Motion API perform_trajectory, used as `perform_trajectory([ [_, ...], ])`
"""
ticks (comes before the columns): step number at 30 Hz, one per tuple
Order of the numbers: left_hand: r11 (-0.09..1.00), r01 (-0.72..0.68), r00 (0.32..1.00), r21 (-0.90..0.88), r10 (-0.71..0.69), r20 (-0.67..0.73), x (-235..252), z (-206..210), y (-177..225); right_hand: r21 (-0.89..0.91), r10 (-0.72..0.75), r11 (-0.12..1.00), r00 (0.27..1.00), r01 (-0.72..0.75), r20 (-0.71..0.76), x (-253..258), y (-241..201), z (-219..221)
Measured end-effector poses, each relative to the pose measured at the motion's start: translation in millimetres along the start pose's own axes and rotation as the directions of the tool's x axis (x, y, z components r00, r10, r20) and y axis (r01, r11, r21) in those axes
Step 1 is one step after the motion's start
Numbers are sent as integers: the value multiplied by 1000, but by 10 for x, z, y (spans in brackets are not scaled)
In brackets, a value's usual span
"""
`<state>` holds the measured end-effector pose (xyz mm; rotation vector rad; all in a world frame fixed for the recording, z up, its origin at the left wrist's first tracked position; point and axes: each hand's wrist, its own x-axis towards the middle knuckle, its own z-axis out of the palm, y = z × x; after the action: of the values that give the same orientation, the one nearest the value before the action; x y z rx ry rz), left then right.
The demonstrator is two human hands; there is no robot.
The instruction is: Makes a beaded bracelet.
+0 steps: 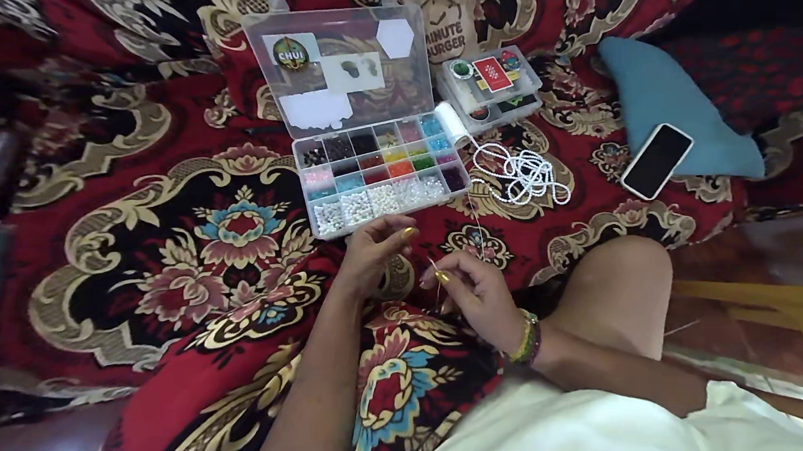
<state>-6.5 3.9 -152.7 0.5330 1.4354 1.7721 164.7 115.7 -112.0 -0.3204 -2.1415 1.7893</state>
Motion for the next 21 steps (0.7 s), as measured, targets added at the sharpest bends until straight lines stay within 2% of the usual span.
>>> perform_trajectory([
  [3,999,51,986,19,-53,158,-15,-7,-16,119,110,987,994,-109,-4,12,-5,5],
  [8,999,44,959,-20,-36,280,-17,-13,-46,74,89,993,996,-90,17,-5,26,17],
  [15,990,93,929,-107,-47,366,-31,-20,-36,53,110,992,993,-112,39,-12,31,18],
  [21,988,105,924,-116,-54,379,-53,-21,-10,79,162,983,986,-163,26,-17,-16,30],
])
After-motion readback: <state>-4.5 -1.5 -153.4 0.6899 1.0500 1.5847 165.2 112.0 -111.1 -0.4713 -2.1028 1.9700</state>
